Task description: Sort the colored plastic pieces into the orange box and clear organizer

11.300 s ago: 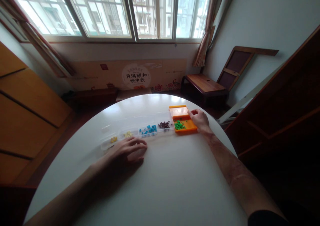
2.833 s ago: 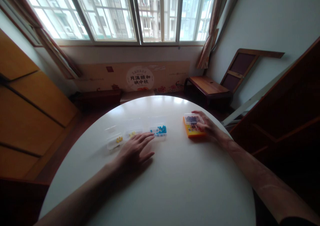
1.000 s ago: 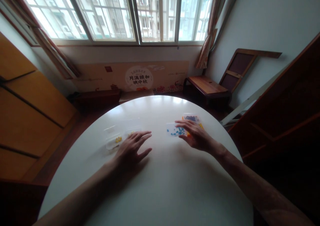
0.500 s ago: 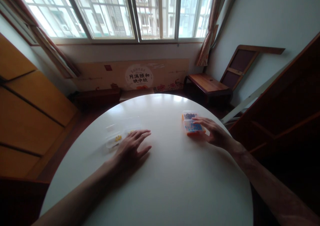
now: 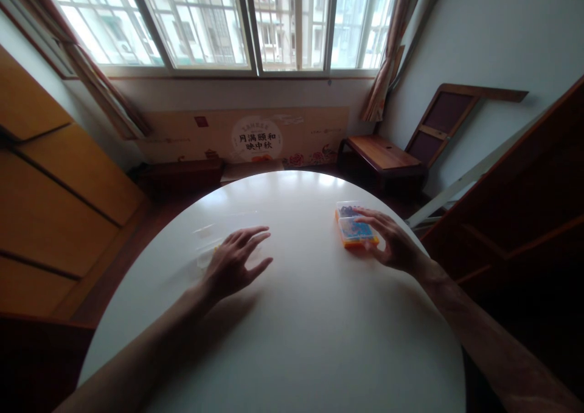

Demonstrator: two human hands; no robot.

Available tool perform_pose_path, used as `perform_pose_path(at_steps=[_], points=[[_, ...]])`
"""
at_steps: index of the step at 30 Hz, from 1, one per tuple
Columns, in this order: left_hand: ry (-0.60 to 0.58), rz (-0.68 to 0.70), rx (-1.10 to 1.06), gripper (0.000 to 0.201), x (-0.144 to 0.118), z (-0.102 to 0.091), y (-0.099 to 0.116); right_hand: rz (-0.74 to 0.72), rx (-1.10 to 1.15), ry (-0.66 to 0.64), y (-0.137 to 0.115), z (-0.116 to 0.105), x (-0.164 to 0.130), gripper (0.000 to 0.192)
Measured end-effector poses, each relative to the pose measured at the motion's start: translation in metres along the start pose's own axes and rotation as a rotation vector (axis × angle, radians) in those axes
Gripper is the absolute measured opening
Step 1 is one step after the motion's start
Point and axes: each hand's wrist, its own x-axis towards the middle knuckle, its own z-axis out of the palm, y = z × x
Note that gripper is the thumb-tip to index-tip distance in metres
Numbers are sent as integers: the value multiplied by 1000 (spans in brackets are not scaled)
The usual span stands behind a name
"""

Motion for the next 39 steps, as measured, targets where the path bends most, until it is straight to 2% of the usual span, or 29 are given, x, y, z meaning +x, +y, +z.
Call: perform_pose_path(at_steps=[2, 4, 6, 9, 13, 17, 21, 24, 29, 33, 39], points=[[41, -25, 55, 60, 0, -9, -8, -38, -5, 58, -17, 8, 8, 50], [61, -52, 110, 79, -1, -16, -17, -109, 14, 52, -37, 20, 20, 50], [67, -80, 161, 95, -3, -18, -24, -167, 50, 7, -58, 35, 35, 50], [62, -100, 208, 103, -7, -17, -32, -257, 104, -87, -83, 62, 62, 51], [67, -107, 246, 90, -8, -17, -35, -295, 170, -101, -100, 98, 88, 53], [71, -102, 242, 62, -8, -17, -33, -247, 219, -34, -104, 123, 91, 56], [74, -70, 143, 37, -9, -6, -23, -162, 252, -27, -103, 127, 84, 63], [19, -33, 60, 27, -9, 4, -13, -110, 250, -7, -102, 125, 82, 68], [-79, 81, -59, 29, -8, 12, -4, -87, 206, -39, -99, 125, 80, 64], [-68, 101, -115, 31, -7, 11, -6, -86, 188, -101, -94, 127, 77, 55], [-52, 85, -151, 29, -5, 10, -5, -43, 188, -125, -91, 129, 75, 40]])
